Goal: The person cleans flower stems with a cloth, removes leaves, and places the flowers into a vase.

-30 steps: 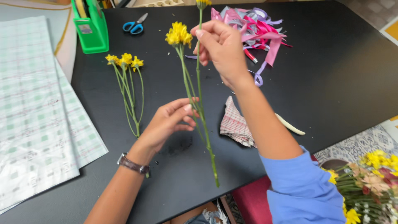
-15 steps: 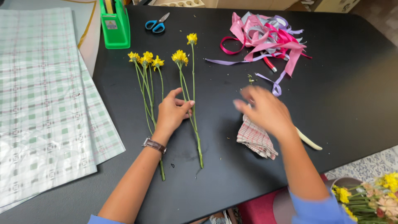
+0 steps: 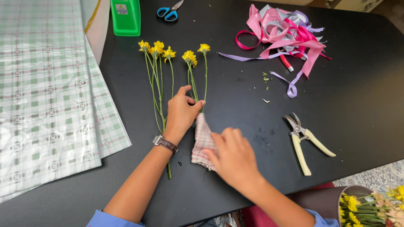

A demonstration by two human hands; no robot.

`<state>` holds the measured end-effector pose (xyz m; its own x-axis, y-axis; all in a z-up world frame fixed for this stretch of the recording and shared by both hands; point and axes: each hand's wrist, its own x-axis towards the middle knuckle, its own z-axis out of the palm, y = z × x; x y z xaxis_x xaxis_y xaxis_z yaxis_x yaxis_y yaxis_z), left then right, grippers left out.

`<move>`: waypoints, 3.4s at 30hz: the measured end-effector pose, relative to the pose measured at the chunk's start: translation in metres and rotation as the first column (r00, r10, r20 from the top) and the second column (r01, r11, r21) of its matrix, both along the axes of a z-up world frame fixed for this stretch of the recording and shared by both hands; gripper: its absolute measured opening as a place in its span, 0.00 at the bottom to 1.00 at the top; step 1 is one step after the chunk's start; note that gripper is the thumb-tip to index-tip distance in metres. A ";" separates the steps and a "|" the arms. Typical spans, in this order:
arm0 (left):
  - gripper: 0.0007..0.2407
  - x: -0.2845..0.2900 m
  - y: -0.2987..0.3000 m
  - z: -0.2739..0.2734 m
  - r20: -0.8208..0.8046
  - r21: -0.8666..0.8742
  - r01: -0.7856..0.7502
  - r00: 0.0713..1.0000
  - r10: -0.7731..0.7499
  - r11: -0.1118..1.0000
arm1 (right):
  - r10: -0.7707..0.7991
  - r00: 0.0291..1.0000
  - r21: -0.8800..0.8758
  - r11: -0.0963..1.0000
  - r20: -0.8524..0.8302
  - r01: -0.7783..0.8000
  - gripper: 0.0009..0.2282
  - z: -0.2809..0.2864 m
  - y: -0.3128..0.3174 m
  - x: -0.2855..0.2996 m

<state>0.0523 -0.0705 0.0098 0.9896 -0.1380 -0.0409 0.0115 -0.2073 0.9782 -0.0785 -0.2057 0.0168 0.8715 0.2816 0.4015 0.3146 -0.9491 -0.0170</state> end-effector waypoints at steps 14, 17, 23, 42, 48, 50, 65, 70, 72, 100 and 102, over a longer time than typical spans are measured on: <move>0.34 -0.007 0.001 0.003 0.081 0.302 0.003 0.996 -0.029 0.953 | -0.236 0.958 -0.226 0.954 -0.163 0.197 0.12 -0.018 0.033 0.007; 0.28 -0.003 0.002 -0.005 0.093 0.264 -0.037 0.996 0.012 0.964 | -0.240 0.922 -0.195 0.963 -0.302 0.187 0.14 -0.016 0.031 0.014; 0.24 -0.006 0.001 -0.006 0.108 0.174 -0.110 0.990 0.092 0.979 | -0.250 0.737 -0.046 0.958 -0.628 0.285 0.17 -0.012 0.019 0.018; 0.32 -0.019 0.002 0.007 -0.026 0.475 0.062 0.998 -0.057 0.878 | -0.053 0.856 0.485 0.805 -0.514 0.341 0.13 -0.017 -0.004 0.010; 0.15 -0.021 -0.002 0.000 0.151 0.564 -0.020 0.985 -0.079 0.825 | -0.083 0.828 0.748 0.386 -0.554 0.540 0.08 -0.008 -0.029 0.011; 0.12 -0.012 -0.001 -0.015 0.097 0.345 -0.032 0.995 -0.002 0.938 | -0.032 0.819 0.757 0.362 -0.573 0.544 0.07 -0.001 -0.021 0.009; 0.18 -0.048 0.000 0.034 0.082 -0.101 0.005 0.997 0.003 0.995 | 0.242 0.755 0.786 0.055 -0.609 0.616 0.12 0.004 0.014 -0.004; 0.15 -0.054 -0.008 0.033 0.069 0.004 0.002 0.998 -0.002 1.000 | 0.215 0.734 0.761 0.080 -0.644 0.644 0.05 -0.017 0.009 -0.011; 0.15 -0.054 -0.009 0.033 0.053 -0.001 0.010 0.999 -0.010 1.000 | 0.234 0.763 0.788 0.020 -0.602 0.615 0.03 -0.013 0.009 -0.012; 0.18 -0.055 -0.011 0.033 0.034 -0.261 -0.014 0.999 0.024 0.965 | 0.274 0.589 0.585 -0.105 -0.760 0.804 0.10 -0.009 -0.011 -0.036; 0.18 -0.055 -0.012 0.033 0.036 -0.249 -0.017 0.999 0.026 0.968 | 0.267 0.587 0.610 0.003 -0.764 0.792 0.10 -0.011 -0.018 -0.041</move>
